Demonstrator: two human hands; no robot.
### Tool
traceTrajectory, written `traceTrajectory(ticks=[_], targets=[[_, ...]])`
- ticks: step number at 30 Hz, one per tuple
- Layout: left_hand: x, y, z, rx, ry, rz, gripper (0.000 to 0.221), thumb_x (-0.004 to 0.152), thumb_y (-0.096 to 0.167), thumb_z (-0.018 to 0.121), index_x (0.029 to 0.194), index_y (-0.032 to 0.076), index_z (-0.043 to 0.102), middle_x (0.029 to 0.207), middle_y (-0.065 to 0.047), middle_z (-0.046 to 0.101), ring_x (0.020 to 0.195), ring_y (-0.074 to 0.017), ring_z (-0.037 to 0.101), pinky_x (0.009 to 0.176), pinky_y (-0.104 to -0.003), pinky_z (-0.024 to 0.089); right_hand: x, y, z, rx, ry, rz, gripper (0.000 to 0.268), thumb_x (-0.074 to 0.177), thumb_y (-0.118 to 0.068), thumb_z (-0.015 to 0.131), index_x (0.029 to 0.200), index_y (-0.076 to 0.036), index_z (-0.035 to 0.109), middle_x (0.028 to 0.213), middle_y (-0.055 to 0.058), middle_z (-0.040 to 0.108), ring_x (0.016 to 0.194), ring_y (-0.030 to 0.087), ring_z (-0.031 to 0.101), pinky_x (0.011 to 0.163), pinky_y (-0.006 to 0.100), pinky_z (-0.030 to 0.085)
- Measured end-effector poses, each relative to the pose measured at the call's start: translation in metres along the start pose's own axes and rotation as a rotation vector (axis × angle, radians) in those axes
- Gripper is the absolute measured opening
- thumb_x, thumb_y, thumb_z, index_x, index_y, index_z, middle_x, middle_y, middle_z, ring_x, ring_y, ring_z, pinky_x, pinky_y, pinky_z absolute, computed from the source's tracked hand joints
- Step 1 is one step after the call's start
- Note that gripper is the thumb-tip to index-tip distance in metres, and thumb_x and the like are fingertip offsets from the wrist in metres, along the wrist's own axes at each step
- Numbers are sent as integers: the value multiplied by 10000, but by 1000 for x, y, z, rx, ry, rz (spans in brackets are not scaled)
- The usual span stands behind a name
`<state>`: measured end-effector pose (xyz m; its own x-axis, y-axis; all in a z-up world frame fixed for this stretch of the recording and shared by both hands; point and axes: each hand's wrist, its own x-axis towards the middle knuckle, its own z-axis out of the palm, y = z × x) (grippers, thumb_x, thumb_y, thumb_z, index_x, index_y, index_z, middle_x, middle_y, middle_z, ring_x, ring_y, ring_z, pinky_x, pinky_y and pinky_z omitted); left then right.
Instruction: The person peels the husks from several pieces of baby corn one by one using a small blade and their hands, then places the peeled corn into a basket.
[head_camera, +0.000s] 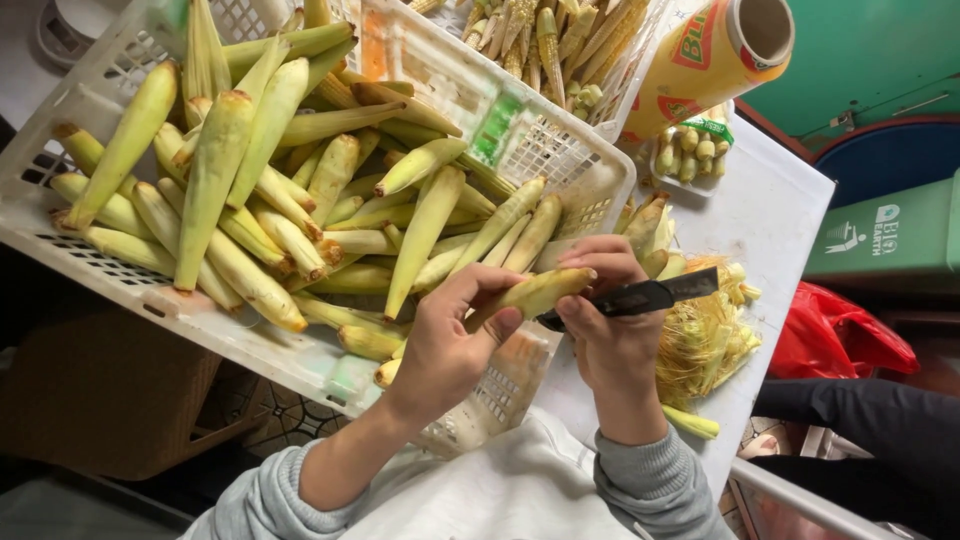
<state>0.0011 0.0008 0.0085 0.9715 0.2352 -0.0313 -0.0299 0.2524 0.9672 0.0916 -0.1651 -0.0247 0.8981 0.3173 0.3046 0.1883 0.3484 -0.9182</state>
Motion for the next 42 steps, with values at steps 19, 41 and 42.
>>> traceTrajectory(ticks=[19, 41, 42], targets=[[14, -11, 25, 1, -119, 57, 284, 947, 208, 729, 1185, 54, 707, 919, -83, 706, 888, -114, 655, 872, -307, 599, -20, -20, -20, 57, 125, 98, 354, 918, -190, 779, 1142, 26, 611, 1057, 161, 581, 508, 102, 570, 355, 166, 437], [-9, -30, 147, -585, -221, -527, 406, 866, 94, 793, 1208, -29, 611, 1043, -162, 717, 875, -234, 670, 848, -330, 548, -195, -81, -214, 193, 898, 407, 217, 1039, -218, 610, 1000, -10, 658, 810, 106, 567, 578, 175, 532, 428, 235, 353], [-14, -36, 154, -558, -200, -522, 450, 822, 154, 858, 1179, 4, 630, 1030, -150, 735, 876, -212, 683, 851, -312, 534, -199, -84, -222, 188, 902, 410, 223, 1043, -222, 607, 1003, -10, 665, 814, 102, 573, 585, 170, 535, 433, 232, 364]])
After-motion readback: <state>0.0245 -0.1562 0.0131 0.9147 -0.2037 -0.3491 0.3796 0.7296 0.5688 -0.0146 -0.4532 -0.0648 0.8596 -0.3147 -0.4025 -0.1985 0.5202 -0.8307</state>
